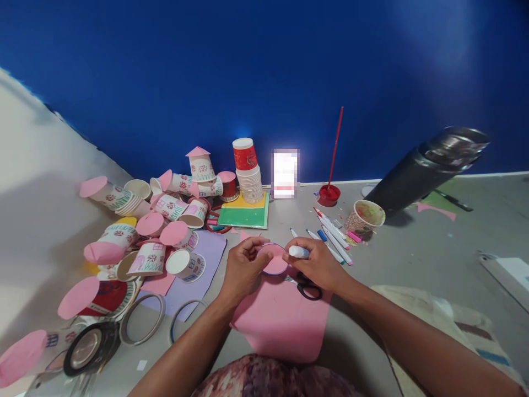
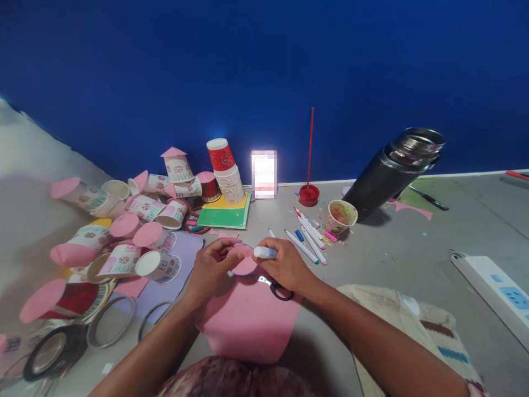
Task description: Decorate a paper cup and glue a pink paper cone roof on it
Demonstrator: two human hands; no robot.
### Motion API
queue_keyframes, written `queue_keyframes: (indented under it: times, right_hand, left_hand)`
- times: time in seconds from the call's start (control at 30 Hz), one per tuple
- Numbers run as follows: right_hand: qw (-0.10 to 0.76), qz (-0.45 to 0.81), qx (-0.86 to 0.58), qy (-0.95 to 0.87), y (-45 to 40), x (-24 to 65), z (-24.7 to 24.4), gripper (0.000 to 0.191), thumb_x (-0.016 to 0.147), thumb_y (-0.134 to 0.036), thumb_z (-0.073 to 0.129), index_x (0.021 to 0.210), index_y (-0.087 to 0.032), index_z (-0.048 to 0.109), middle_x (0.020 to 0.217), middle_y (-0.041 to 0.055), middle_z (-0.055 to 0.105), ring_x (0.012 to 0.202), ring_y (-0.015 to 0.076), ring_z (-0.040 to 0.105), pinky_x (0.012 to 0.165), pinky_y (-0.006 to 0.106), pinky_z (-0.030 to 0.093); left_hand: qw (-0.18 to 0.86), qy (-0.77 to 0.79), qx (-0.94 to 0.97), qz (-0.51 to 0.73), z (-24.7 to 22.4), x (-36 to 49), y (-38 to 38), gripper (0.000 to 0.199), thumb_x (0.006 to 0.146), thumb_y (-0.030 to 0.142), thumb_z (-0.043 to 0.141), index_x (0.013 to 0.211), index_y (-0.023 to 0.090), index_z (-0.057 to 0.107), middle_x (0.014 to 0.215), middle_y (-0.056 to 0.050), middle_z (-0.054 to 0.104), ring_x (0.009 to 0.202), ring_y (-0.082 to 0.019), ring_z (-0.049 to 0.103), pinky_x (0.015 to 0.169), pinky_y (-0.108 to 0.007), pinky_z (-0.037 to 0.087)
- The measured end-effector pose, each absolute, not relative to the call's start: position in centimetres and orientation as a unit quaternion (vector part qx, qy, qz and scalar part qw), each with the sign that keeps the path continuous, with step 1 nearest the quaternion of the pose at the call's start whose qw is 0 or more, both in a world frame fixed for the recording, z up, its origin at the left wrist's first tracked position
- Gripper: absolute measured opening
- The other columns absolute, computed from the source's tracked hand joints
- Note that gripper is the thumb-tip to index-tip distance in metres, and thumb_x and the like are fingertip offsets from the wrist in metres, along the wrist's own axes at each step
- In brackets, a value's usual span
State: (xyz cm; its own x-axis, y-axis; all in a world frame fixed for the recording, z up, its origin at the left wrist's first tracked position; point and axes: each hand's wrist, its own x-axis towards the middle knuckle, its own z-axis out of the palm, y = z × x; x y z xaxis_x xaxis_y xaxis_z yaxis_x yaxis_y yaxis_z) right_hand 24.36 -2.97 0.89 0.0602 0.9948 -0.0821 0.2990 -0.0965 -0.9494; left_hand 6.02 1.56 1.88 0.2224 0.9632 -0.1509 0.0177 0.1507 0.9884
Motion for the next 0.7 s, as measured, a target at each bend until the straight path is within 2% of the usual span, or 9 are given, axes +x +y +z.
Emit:
queue_keyframes:
  times: [0.1, 0.23, 0.7]
  right_hand:
    - [0.406, 0.428, -0.604, -0.535, -2.98, 24.35, 1.09, 0.017, 0.079, -0.035, 0.071, 0.070, -0.022, 0.064, 0.062, -0.0018, 0.060, 0.058, 0.0154, 0.052, 0.054, 0.027, 0.039]
    - [0.409, 0.442, -0.602, -0.524, -3.07, 24.27, 1.30, 0.018, 0.079, -0.036, 0.072, 0.070, -0.022, 0.063, 0.060, -0.0028, 0.058, 0.054, 0.0141, 0.051, 0.052, 0.027, 0.039]
    - [0.409, 0.494, -0.587, -0.494, -3.15, 24.47, 0.98, 0.025, 0.077, -0.044, 0.079, 0.077, -0.022, 0.067, 0.061, -0.0039, 0.055, 0.049, 0.0128, 0.050, 0.045, 0.026, 0.039]
  left_hand:
    - [0.583, 0.483, 0.523, 0.391, 2.20, 5.95, 1.49, 0.016, 0.069, 0.030, 0.082, 0.075, 0.016, 0.076, 0.071, -0.002, 0.071, 0.064, -0.013, 0.058, 0.061, -0.024, 0.044]
    - [0.568, 0.497, 0.530, 0.386, 2.18, 5.80, 1.56, 0.018, 0.069, 0.033, 0.083, 0.067, 0.016, 0.075, 0.061, 0.000, 0.065, 0.058, -0.012, 0.052, 0.057, -0.024, 0.041]
    - [0.583, 0.501, 0.549, 0.328, 1.50, 5.78, 1.22, 0.025, 0.068, 0.037, 0.084, 0.063, 0.015, 0.073, 0.057, -0.001, 0.064, 0.054, -0.012, 0.050, 0.054, -0.024, 0.035]
